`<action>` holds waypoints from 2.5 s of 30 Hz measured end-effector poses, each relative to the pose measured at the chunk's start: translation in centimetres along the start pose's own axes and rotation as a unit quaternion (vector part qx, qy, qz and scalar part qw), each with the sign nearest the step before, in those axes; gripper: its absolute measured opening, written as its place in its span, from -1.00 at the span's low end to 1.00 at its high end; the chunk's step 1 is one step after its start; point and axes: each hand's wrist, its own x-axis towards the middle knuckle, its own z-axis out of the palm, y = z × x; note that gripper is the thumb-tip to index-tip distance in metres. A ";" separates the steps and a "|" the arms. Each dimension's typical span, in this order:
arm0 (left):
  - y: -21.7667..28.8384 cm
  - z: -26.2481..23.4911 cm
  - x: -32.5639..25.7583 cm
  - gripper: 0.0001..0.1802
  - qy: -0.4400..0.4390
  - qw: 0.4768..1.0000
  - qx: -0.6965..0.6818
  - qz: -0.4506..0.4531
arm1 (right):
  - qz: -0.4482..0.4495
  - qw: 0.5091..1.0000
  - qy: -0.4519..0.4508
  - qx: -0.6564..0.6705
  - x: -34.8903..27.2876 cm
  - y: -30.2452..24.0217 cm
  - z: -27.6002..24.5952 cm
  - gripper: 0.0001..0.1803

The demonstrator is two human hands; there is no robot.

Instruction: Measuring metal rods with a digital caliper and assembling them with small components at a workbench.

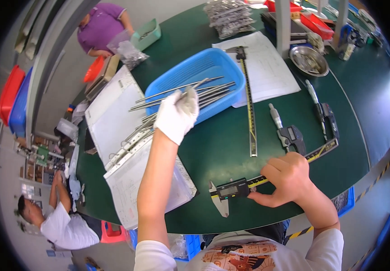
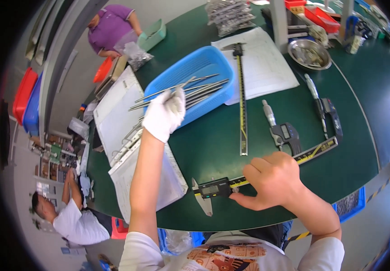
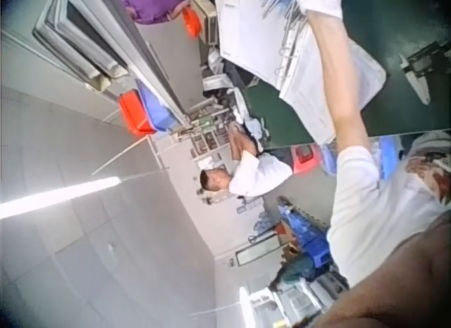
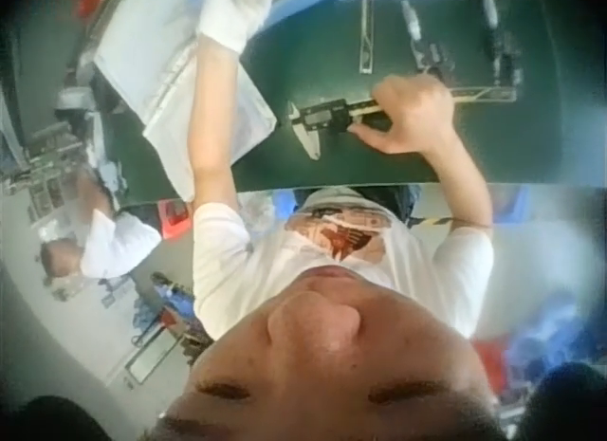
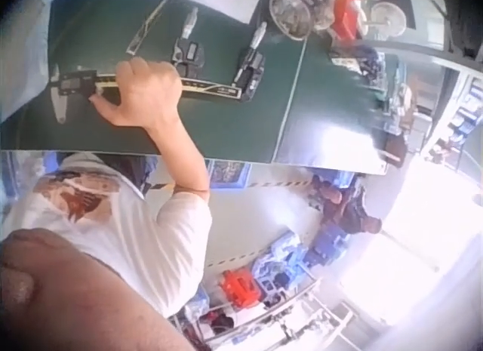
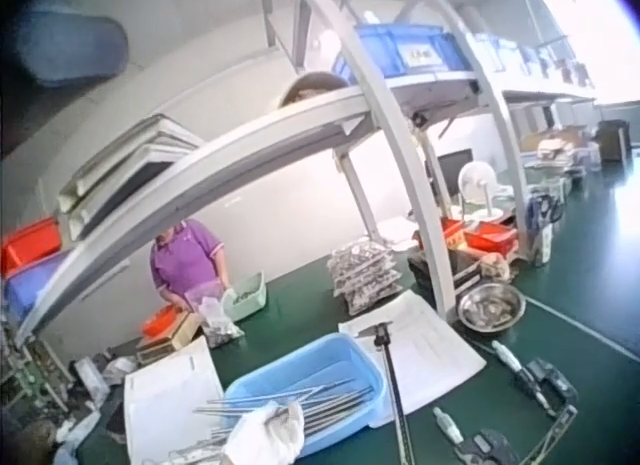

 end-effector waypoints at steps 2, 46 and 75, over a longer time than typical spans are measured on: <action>-0.1 0.2 -0.7 -0.71 0.015 0.999 0.037 -0.013 | -0.011 1.000 0.006 0.009 0.1 -0.3 0.0 -0.54; -3.1 -1.4 -8.3 -0.56 -0.038 0.917 0.374 0.136 | 0.079 0.995 0.065 -0.011 0.1 1.6 -1.5 -0.27; -7.6 -8.8 -15.1 -0.71 -0.055 0.952 0.289 0.083 | -0.007 0.999 -0.033 0.000 0.5 0.7 2.3 -0.42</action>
